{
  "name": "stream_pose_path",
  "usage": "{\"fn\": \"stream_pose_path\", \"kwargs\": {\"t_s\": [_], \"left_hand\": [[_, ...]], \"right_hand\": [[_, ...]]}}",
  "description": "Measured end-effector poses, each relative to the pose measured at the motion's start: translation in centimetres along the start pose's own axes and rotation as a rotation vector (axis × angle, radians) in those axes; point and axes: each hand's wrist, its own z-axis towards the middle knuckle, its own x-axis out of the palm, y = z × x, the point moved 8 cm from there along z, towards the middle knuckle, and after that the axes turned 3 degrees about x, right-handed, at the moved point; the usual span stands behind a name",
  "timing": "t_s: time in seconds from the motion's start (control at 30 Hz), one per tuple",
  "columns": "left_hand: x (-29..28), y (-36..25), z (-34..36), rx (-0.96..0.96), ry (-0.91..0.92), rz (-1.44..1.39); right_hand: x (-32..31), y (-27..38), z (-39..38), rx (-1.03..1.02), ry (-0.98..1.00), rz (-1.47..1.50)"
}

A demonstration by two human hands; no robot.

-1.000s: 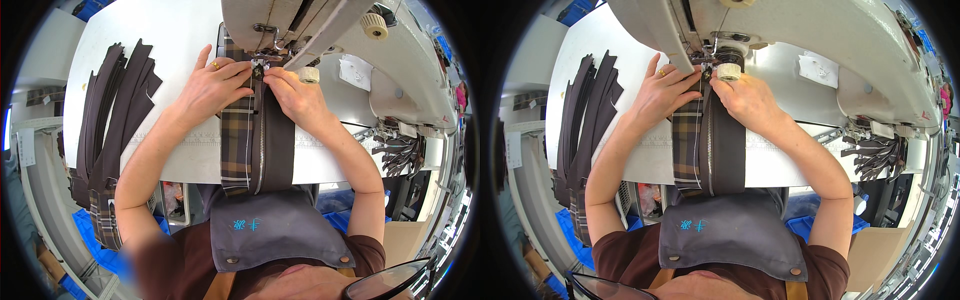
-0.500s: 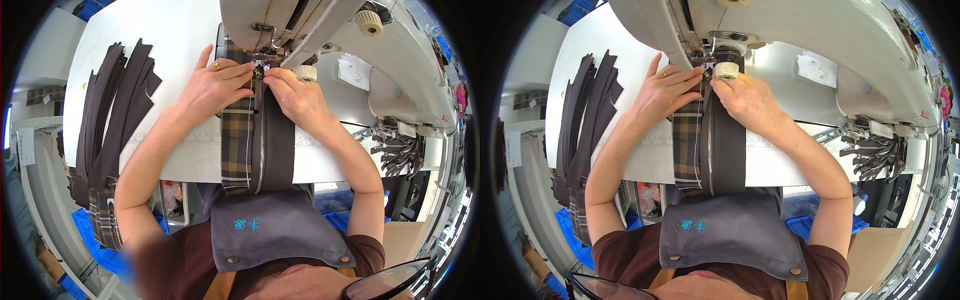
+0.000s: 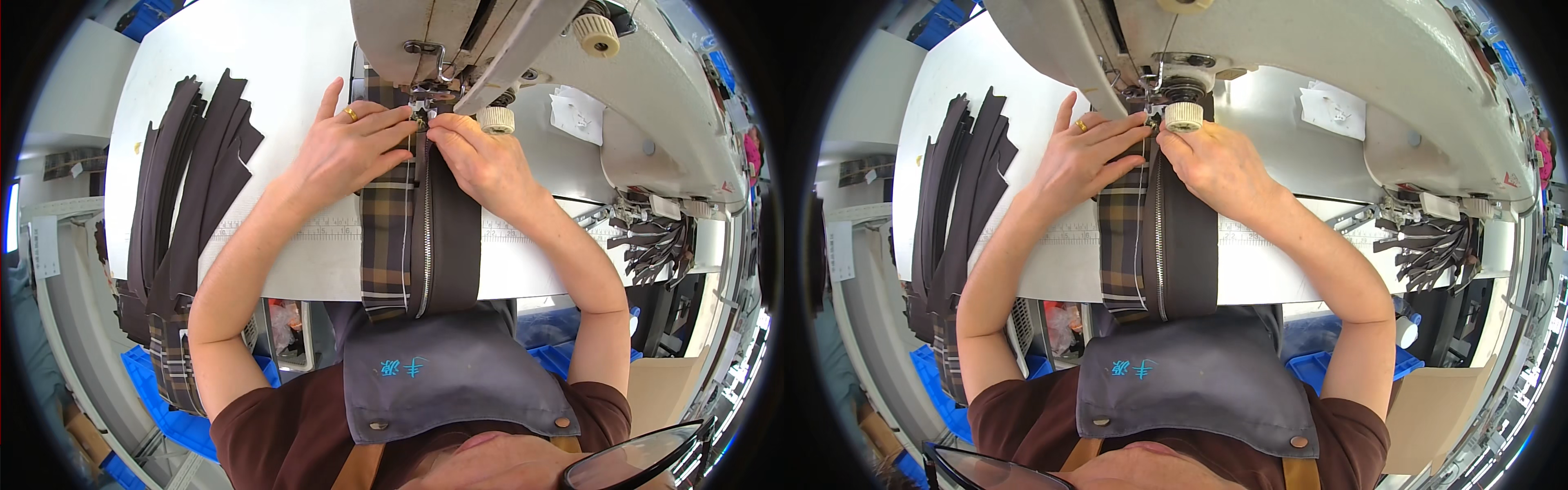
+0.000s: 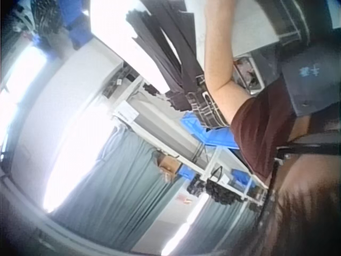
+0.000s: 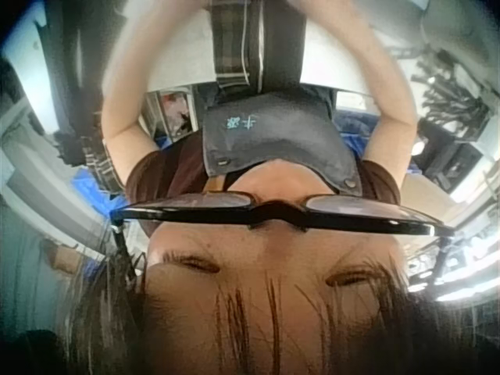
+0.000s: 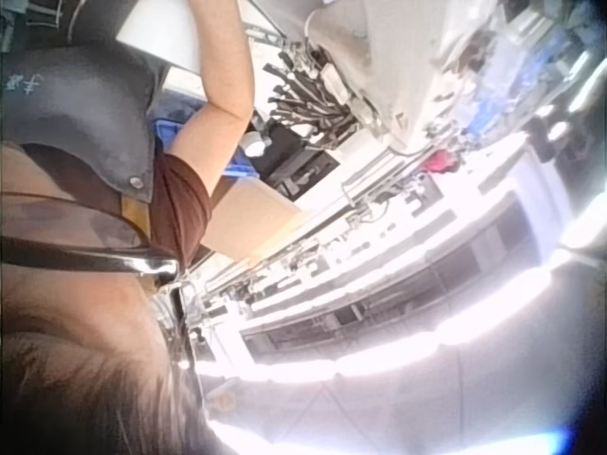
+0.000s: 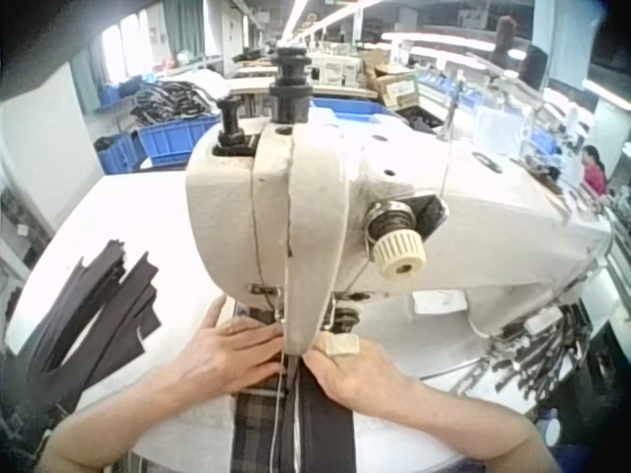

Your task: The person sews zippers onto plaid fabric pieces using a sewing machine. They align the zipper with the fabric edge, guide it under the needle, and stitch along the zipper teeth. The person repeats this process for multiple fabric pieces, occasionally adjusting the fabric and zipper alignment.

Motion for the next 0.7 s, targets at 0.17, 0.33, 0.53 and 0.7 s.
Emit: {"fn": "stream_pose_path", "kwargs": {"t_s": [0.17, 0.33, 0.53, 0.7], "left_hand": [[0.2, -1.2, -0.4, 0.022, -0.007, 0.096], [0.4, -2.0, -1.3, 0.036, 0.057, 0.062], [-0.9, -7.6, -4.8, 0.013, 0.134, 0.009], [-1.2, -6.9, -4.5, -0.028, 0.069, -0.144]], "right_hand": [[-0.2, -1.1, -0.2, 0.230, -0.082, 0.164], [-0.3, -0.5, -1.4, 0.051, -0.084, 0.108], [0.0, 0.8, -1.0, -0.007, -0.016, -0.018], [0.2, 1.1, -0.9, 0.023, 0.028, -0.043]]}}
